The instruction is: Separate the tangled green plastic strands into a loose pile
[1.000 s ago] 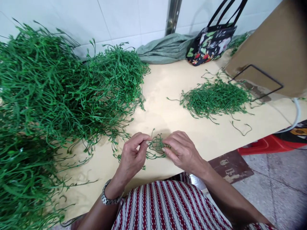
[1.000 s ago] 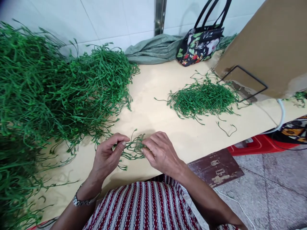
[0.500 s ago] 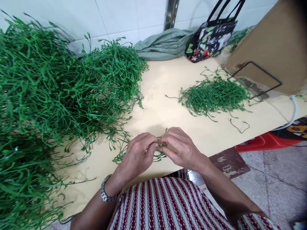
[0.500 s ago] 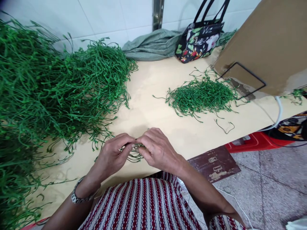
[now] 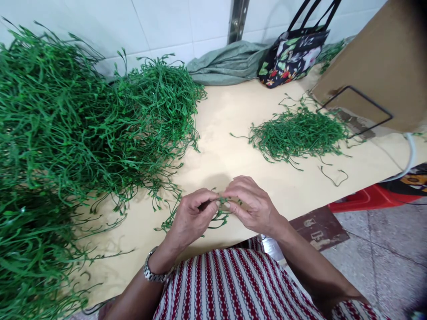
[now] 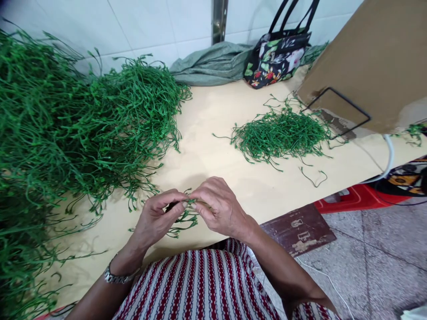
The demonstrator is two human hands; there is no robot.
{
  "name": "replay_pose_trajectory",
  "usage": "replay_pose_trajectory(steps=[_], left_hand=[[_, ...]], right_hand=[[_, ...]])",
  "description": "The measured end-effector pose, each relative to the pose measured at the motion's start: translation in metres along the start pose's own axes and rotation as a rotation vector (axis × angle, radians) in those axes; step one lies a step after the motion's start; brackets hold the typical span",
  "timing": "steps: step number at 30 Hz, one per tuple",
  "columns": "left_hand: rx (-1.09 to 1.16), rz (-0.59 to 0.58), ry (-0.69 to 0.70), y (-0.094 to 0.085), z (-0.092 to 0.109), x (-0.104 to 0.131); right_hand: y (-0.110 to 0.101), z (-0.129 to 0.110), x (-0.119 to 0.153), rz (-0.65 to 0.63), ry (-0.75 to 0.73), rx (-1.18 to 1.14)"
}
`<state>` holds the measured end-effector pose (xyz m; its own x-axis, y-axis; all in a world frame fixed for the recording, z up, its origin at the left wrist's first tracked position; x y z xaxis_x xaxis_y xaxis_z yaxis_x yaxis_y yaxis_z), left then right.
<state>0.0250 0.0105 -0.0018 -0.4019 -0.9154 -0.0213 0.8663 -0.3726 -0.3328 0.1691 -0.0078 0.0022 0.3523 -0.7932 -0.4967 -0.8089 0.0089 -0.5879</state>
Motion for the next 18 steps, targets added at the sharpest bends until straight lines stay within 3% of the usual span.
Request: replay_pose_trajectory(steps=[5,10,13,18], left_hand=[[0.053,0.044,0.055,-0.0014,0.0008,-0.0016],[0.079,-0.012,-0.080,0.0031,-0.0057,0.0017],[-0.050,-0.084,-0.054,0.0052,-0.0092,0.0030],[-0.394,-0.138,0.139,0.0046,-0.0028,0.0027]], right_hand=[[0.0030,0.0003,0.0009,0.007,-0.020,-0.030],[0.0038,0.0001,0.0020,0.019,-0.064,0.025],[0.0037,-0.0027,0.0021,-0.058,-0.107,0.179],[0.0067,-0.0076,0.0031,-0.261,-0.169,0.375]])
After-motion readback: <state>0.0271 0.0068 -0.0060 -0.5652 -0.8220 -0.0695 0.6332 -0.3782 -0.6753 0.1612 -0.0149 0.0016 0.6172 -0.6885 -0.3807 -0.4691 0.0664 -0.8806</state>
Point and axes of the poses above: each hand's wrist, its own x-axis away from the middle knuckle, its own y-axis out of the palm, z = x × y, the point moved 4 cm from there along -x, towards the middle knuckle, and after that the axes turned 2 degrees about -x, right-handed, at the moved point
